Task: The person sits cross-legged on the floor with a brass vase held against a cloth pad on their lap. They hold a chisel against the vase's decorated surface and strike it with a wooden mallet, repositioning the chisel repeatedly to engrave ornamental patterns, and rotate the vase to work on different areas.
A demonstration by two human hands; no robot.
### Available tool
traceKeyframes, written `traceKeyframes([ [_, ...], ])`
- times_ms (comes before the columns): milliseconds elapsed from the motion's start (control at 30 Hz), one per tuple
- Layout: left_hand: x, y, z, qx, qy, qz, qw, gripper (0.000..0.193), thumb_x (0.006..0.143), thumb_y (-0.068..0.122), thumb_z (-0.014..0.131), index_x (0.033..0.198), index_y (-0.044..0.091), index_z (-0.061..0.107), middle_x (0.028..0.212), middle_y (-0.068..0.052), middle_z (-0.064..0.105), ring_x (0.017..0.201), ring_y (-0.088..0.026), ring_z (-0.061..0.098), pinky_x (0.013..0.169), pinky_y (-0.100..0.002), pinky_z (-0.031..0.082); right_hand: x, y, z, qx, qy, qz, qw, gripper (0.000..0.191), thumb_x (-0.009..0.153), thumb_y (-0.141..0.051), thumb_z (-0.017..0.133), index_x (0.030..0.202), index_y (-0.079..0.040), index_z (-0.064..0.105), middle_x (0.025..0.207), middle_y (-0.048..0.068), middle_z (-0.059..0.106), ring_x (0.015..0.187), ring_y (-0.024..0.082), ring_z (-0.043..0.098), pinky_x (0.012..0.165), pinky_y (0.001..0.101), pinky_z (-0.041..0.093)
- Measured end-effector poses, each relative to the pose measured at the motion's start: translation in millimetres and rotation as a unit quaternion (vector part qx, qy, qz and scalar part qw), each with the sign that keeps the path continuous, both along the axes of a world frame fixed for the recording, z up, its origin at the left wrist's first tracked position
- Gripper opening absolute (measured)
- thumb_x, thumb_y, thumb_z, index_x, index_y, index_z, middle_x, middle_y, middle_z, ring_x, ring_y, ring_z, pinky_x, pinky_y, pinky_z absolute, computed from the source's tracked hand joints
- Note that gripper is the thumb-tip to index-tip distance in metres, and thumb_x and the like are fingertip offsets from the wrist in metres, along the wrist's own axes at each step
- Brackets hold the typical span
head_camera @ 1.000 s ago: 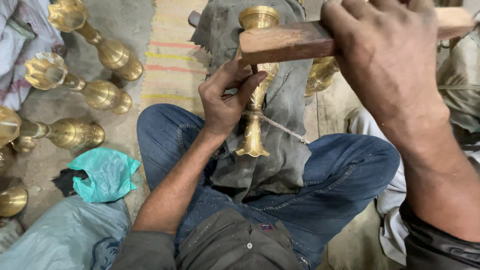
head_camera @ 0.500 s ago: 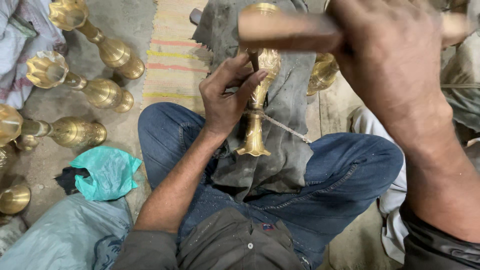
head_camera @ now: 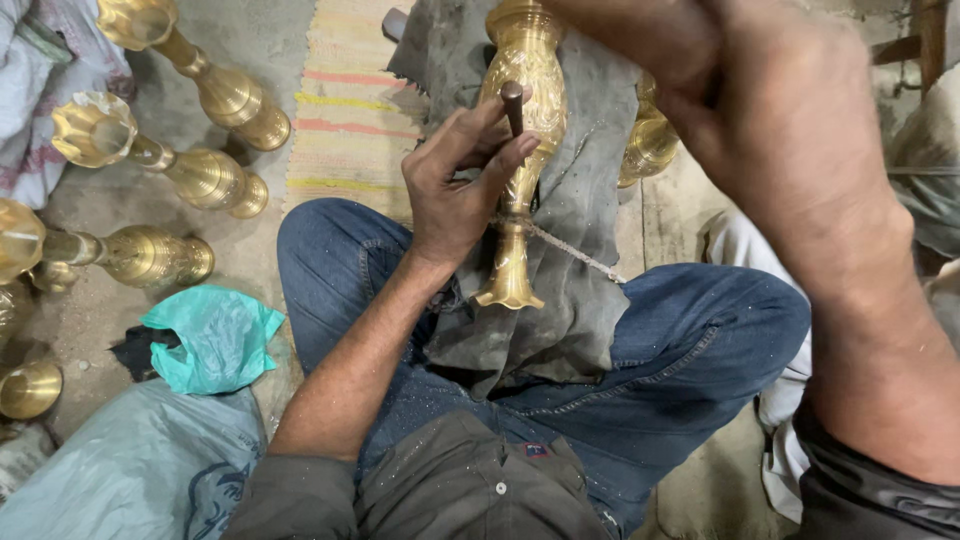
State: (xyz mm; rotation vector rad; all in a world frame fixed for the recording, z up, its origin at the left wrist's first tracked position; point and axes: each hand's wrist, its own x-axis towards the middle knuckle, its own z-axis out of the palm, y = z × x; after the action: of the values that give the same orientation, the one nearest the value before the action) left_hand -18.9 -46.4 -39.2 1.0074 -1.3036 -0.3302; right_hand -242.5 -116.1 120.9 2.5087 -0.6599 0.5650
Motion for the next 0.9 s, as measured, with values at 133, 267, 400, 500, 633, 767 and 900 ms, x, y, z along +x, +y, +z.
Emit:
traceKeyframes([
  [133,-1.2,0.1,0.8,0.0,-0.009,0.005,1.0,0.038,0.103,0.012,0.08,0.138,0.009,0.065,0.108,-0.004,0.073,0.094,-0.013,0.078,0.081,-0.026,0.069,-0.5,0.7,0.7,0.059,-0.033,0.007,0.998,0.027,0.092,-0.006,0.08,0.112,-0.003,0.063,0.097,0.015,0.067,0.093,0.035,0.069,0.083,0.0454,0.052],
  [267,-1.8,1.1,2.3,0.003,-0.005,0.015,1.0,0.039,0.101,0.014,0.082,0.136,0.01,0.066,0.101,-0.003,0.072,0.09,-0.013,0.077,0.079,-0.026,0.067,-1.2,1.3,-0.3,0.056,-0.024,-0.007,0.998,0.026,0.093,-0.005,0.08,0.113,-0.002,0.063,0.097,0.015,0.067,0.094,0.035,0.069,0.084,0.0448,0.052],
  [400,-2.1,3.5,4.3,0.009,-0.007,0.007,1.0,0.04,0.102,0.014,0.08,0.139,0.01,0.065,0.104,-0.004,0.071,0.091,-0.012,0.077,0.083,-0.026,0.068,-1.4,3.5,-0.4,0.087,-0.055,0.01,0.995,0.03,0.093,-0.005,0.08,0.117,0.001,0.064,0.097,0.017,0.067,0.094,0.036,0.067,0.081,0.0431,0.052],
  [500,-2.3,4.1,5.0,0.011,0.0,0.005,1.0,0.039,0.102,0.015,0.08,0.137,0.01,0.065,0.103,-0.003,0.071,0.092,-0.011,0.077,0.08,-0.025,0.067,-1.2,4.3,-0.3,0.045,-0.02,-0.006,0.999,0.028,0.093,-0.004,0.081,0.114,-0.002,0.064,0.098,0.015,0.069,0.096,0.034,0.07,0.082,0.0441,0.054],
  [633,-2.2,5.7,3.4,0.023,0.007,-0.002,1.0,0.038,0.103,0.015,0.08,0.138,0.01,0.066,0.103,-0.003,0.071,0.091,-0.011,0.076,0.078,-0.025,0.066,-2.0,5.0,-2.3,0.056,-0.048,0.018,0.997,0.028,0.094,-0.004,0.08,0.117,0.001,0.064,0.094,0.015,0.067,0.091,0.032,0.068,0.081,0.0412,0.054],
  [767,-2.5,4.7,1.8,0.016,-0.009,-0.013,1.0,0.039,0.104,0.017,0.078,0.141,0.01,0.065,0.104,-0.002,0.071,0.094,-0.01,0.076,0.081,-0.026,0.069,-5.4,6.6,-4.8,0.062,-0.05,0.015,0.997,0.025,0.094,-0.004,0.078,0.113,0.001,0.062,0.094,0.013,0.067,0.089,0.029,0.069,0.083,0.0402,0.054],
  [900,-3.3,6.0,2.7,0.017,-0.01,0.008,1.0,0.038,0.102,0.018,0.08,0.137,0.01,0.066,0.1,-0.002,0.069,0.088,-0.009,0.074,0.077,-0.025,0.065,-6.8,7.6,-6.4,0.026,-0.01,-0.019,0.999,0.023,0.094,-0.004,0.077,0.111,-0.001,0.062,0.093,0.012,0.068,0.089,0.029,0.071,0.08,0.0408,0.055],
])
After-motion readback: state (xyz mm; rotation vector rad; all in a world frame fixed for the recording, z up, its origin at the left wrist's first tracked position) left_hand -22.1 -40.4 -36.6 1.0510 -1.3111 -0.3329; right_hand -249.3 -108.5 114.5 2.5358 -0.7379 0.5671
